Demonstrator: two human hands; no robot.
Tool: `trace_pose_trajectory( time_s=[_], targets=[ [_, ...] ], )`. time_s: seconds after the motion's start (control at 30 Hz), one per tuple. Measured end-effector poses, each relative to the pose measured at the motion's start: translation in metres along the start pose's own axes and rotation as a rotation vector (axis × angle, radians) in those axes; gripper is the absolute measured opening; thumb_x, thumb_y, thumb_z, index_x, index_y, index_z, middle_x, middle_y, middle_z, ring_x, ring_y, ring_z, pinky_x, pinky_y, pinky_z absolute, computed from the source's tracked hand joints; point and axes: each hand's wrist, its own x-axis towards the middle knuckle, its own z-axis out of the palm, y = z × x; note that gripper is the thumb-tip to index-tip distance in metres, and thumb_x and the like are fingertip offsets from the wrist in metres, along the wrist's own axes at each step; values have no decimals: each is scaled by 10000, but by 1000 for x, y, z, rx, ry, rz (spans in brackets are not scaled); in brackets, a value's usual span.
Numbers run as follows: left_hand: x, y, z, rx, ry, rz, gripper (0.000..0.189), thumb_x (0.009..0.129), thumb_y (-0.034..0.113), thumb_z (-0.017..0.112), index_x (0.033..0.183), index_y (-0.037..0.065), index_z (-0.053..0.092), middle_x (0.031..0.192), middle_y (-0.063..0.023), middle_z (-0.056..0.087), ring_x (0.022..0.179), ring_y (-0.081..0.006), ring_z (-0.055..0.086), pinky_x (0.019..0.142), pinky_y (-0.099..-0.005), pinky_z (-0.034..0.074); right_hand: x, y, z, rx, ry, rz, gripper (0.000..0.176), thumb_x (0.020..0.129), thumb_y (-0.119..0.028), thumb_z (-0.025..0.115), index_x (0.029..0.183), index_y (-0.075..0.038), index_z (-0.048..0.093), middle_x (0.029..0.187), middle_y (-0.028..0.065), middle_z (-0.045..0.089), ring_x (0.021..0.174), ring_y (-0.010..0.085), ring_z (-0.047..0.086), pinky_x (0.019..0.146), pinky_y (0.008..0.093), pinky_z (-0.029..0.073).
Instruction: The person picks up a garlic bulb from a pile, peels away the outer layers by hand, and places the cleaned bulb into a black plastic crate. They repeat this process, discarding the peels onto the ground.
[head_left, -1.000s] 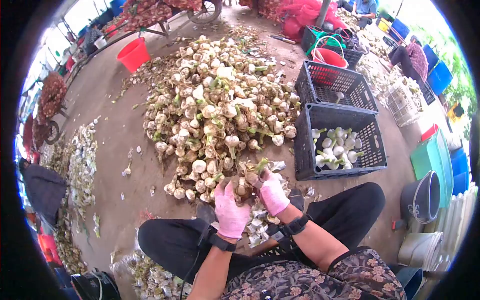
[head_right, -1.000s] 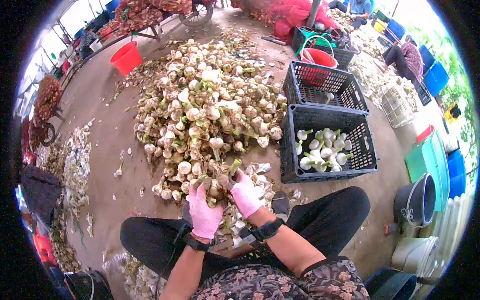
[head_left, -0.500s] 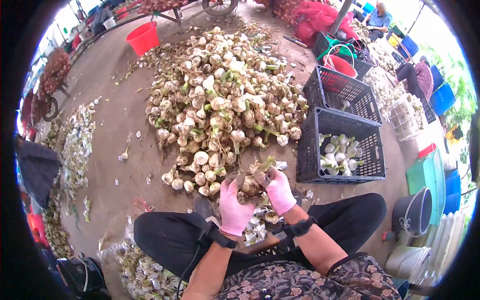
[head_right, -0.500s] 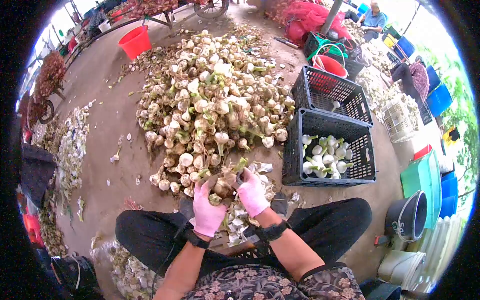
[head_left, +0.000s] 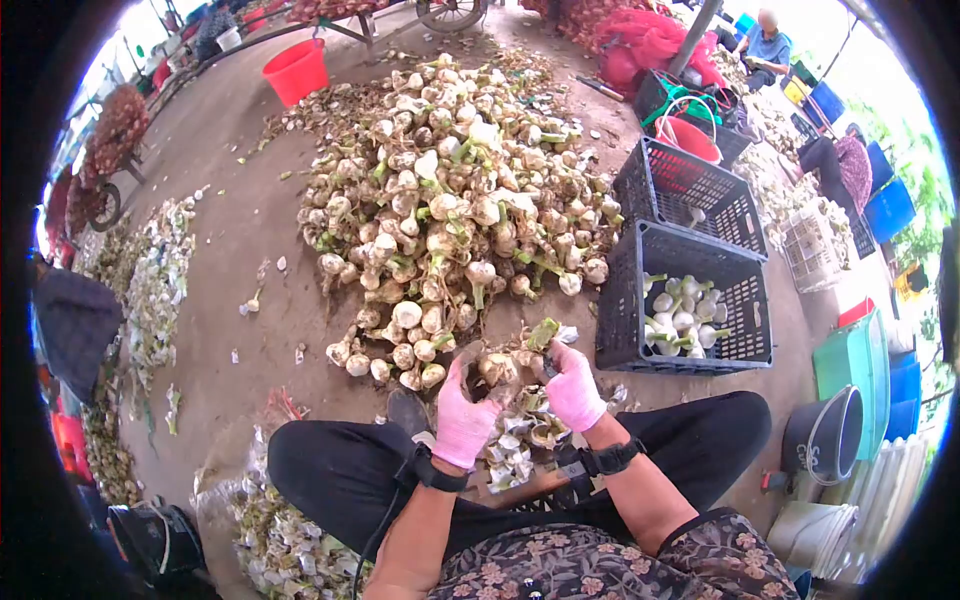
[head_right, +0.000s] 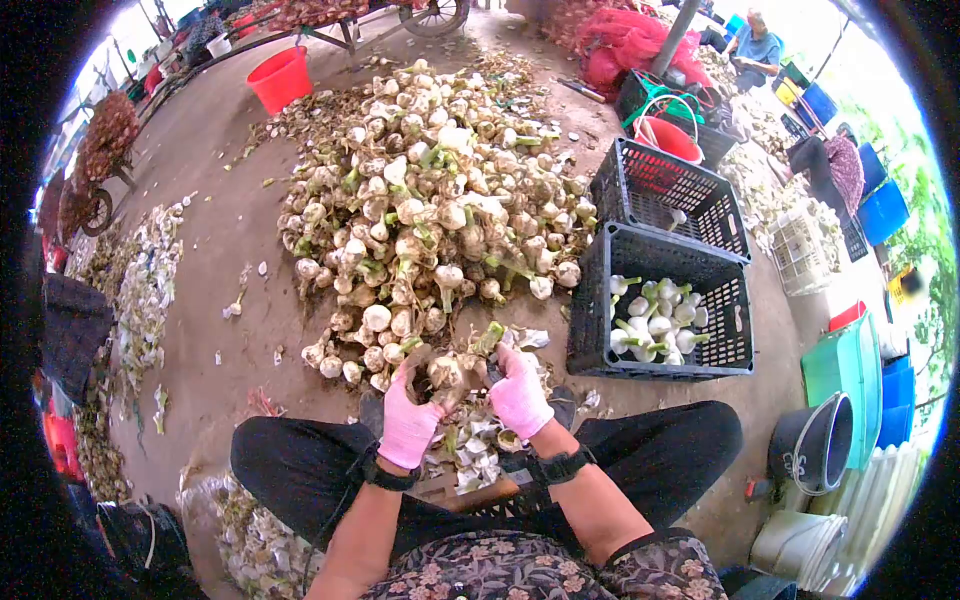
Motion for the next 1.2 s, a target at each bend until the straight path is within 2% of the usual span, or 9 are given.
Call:
trace_pose_trajectory(
  time_s=[0.23,0.3,0.33,0.5,0.6,0.8,1.0,1.1,1.2],
  targets=[
    [2,-7,-2,-626,-4,-266,385,923,183,541,1264,23,457,1118,-78,589,985,-171,597,822,-320,512,-2,-8,-9,-36,30,-138,178,793,-80,672,920,27,608,650,65,543,593,122,481,548,280,375],
    [10,-13,-5,-874,30,-619,391,953,326,441,1201,38,530,1119,-84,611,1005,-219,591,882,-357,485,-4,-10,-13,45,-30,-34,168,795,-67,672,920,28,613,688,58,578,626,109,509,577,266,399],
    [12,-16,-8,-891,21,-705,440,961,425,401,1196,78,537,1011,-82,655,829,-220,665,585,-395,563,-5,-13,-14,122,-91,68,158,797,-54,672,919,29,618,726,50,613,660,95,538,605,252,422],
    [3,-25,-3,-940,-31,-578,427,955,369,465,1270,81,474,1126,-105,610,955,-224,634,742,-358,563,-6,-24,-22,275,-110,161,166,827,-47,663,980,13,635,838,20,651,750,72,560,658,239,457],
    [2,-10,7,-495,32,-250,538,786,-12,689,1261,11,439,1107,-90,575,965,-163,586,838,-294,511,-7,-27,-18,296,-72,178,168,827,-61,671,973,17,639,842,31,655,742,74,562,665,241,462],
    [-1,0,-1,-337,-112,-275,576,737,-49,711,1245,-11,442,1125,-70,570,1018,-144,560,850,-268,490,1,-29,-14,176,-98,25,242,758,79,582,983,25,651,879,48,673,788,89,595,703,263,479],
    [-11,18,1,-576,-387,-456,698,713,-16,758,1309,-19,394,1221,-85,536,1114,-156,528,951,-301,437,28,-1,-17,-386,96,-55,341,701,27,507,1001,-48,652,885,230,637,838,386,615,749,389,486],
    [-12,15,3,-271,-452,-276,706,707,-4,766,1307,-12,395,1224,-80,535,1126,-155,520,970,-304,422,32,63,-23,-683,-263,-40,361,705,-7,514,1040,-58,639,953,205,644,875,380,605,788,375,493],
    [-10,12,3,-296,-363,-261,691,683,2,778,1274,4,420,1203,-81,543,1102,-162,530,966,-305,425,9,25,-37,-650,-251,-229,434,733,22,539,1158,-48,589,1086,166,630,957,325,614,851,342,490]
  ],
)
